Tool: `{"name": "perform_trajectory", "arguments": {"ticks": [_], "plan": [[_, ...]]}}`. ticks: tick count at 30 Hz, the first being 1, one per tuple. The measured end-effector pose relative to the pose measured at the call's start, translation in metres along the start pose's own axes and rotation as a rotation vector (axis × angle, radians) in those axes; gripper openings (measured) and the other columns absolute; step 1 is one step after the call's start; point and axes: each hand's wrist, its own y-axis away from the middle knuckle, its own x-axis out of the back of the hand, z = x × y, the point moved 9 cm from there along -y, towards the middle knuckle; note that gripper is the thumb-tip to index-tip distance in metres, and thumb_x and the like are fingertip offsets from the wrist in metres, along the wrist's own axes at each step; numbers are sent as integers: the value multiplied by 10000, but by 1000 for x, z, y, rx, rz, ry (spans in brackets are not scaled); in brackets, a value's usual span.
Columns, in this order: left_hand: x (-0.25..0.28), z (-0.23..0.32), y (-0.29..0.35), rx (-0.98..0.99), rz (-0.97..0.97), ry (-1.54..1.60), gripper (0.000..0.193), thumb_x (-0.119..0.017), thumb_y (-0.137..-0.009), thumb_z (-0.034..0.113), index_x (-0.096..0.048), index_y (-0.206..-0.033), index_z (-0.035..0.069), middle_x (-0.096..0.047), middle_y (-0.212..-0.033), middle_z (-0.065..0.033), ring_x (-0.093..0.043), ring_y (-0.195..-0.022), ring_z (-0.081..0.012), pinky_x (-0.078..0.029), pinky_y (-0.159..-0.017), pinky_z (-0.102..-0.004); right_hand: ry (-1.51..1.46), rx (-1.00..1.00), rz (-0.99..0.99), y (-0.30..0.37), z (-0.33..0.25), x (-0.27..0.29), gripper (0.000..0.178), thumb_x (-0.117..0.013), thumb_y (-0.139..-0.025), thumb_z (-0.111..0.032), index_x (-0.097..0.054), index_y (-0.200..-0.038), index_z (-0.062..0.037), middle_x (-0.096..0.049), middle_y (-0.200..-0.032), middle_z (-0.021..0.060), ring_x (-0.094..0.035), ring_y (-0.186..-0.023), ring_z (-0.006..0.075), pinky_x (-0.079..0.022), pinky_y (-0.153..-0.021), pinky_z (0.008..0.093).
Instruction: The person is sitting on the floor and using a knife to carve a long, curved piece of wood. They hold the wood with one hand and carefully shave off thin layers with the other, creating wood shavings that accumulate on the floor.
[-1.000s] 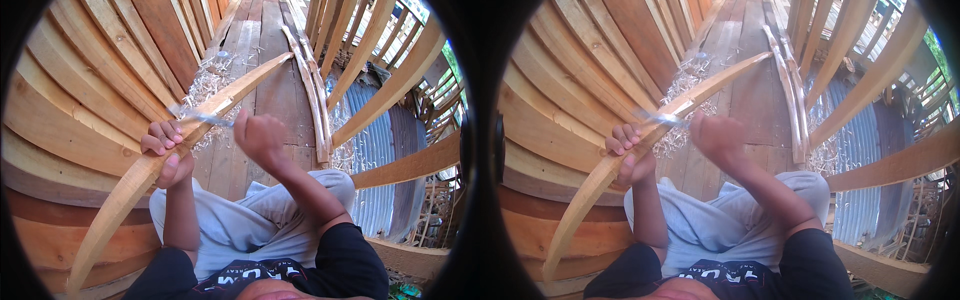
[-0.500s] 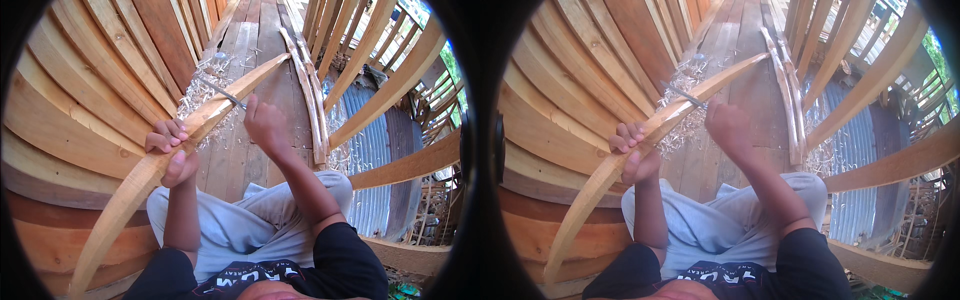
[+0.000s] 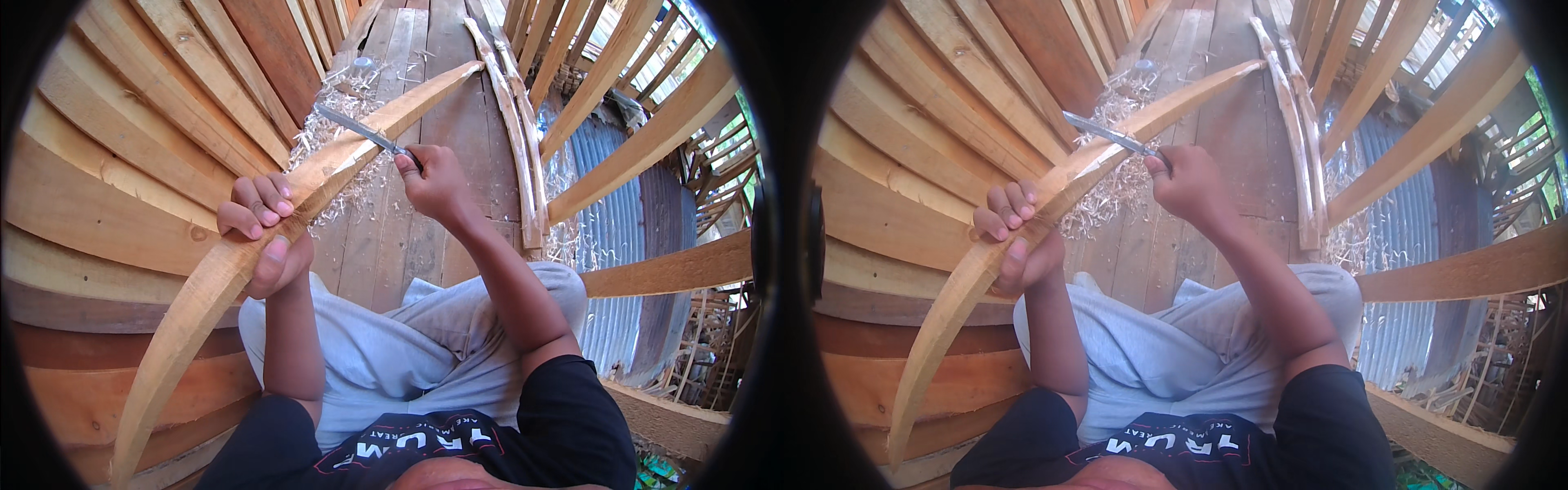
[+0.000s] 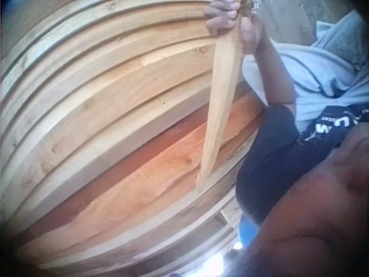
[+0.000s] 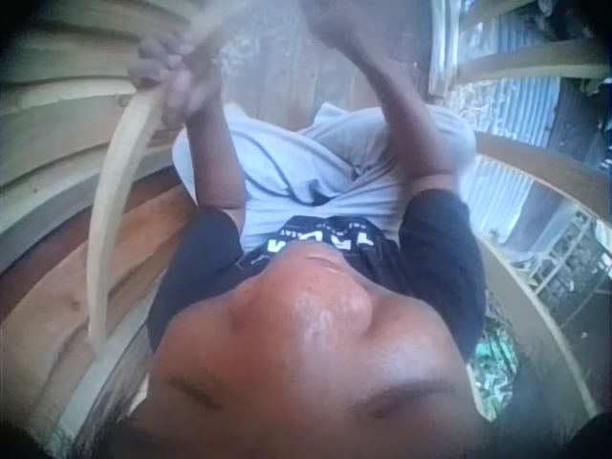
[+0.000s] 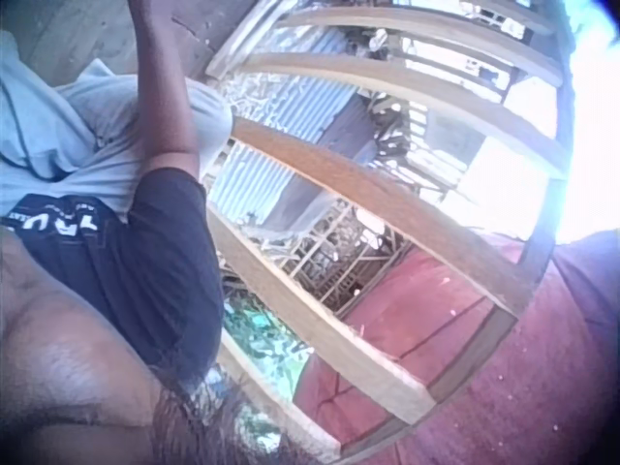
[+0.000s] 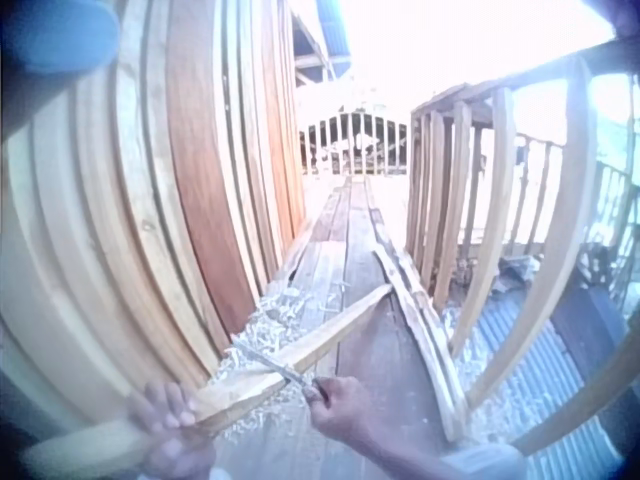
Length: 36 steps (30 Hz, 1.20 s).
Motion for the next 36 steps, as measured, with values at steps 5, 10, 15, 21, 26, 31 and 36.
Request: {"name": "perform_trajectory", "arguments": {"ticks": [5, 10, 15, 21, 26, 31, 36], "plan": [[3, -2, 0, 3, -34, 29, 239, -591, -604, 127, -456, -799, 159, -468, -811, -18, -477, -796, -152, -378, -866, -321, 138, 88, 125, 3, -12, 6, 233, -637, -843, -208, -617, -703, -22, -576, -596, 201, -587, -600, 414, -448, -582, 496], [1, 0, -2, 3, -2, 8, 267, -603, -592, 122, -423, -785, 165, -467, -779, -6, -502, -759, -141, -395, -822, -319, 192, 150, 221, 8, -19, 11, 221, -646, -832, -203, -605, -680, -48, -574, -573, 175, -589, -565, 397, -457, -559, 488], [-1, 1, -2, -9, -31, 0, 268, -627, -609, 116, -430, -786, 156, -479, -783, -10, -514, -763, -141, -398, -820, -317, 239, 260, 322, 12, -19, 10, 246, -652, -850, -195, -554, -683, -43, -536, -560, 186, -572, -552, 409, -425, -504, 474], [-3, 1, -1, -27, -66, 2, 264, -637, -625, 113, -434, -790, 150, -482, -789, -14, -517, -770, -148, -402, -824, -327, 315, 316, 407, 16, -19, 10, 198, -658, -807, -189, -545, -692, -76, -545, -536, 136, -575, -513, 366, -437, -479, 461], [-3, 1, -2, -22, -61, 15, 269, -638, -617, 106, -434, -786, 150, -483, -790, -18, -512, -765, -149, -405, -823, -332, 298, 339, 319, 13, -22, 14, 182, -626, -857, -173, -553, -727, -69, -549, -546, 120, -569, -491, 337, -437, -489, 437], [10, -2, -4, -17, -40, 29, 265, -634, -612, 106, -432, -777, 153, -479, -785, -18, -509, -760, -150, -401, -823, -325, -259, 234, 88, 1, -18, 31, 175, -612, -918, -190, -646, -913, -19, -599, -627, 112, -563, -532, 192, -439, -545, 342], [10, -1, -4, -13, -35, 39, 267, -642, -615, 111, -431, -772, 156, -484, -786, -20, -510, -760, -151, -399, -821, -325, -237, 141, 43, -8, -11, 35, 243, -549, -992, -212, -657, -1038, 0, -564, -742, 7, -451, -643, 76, -358, -585, 240]]}}
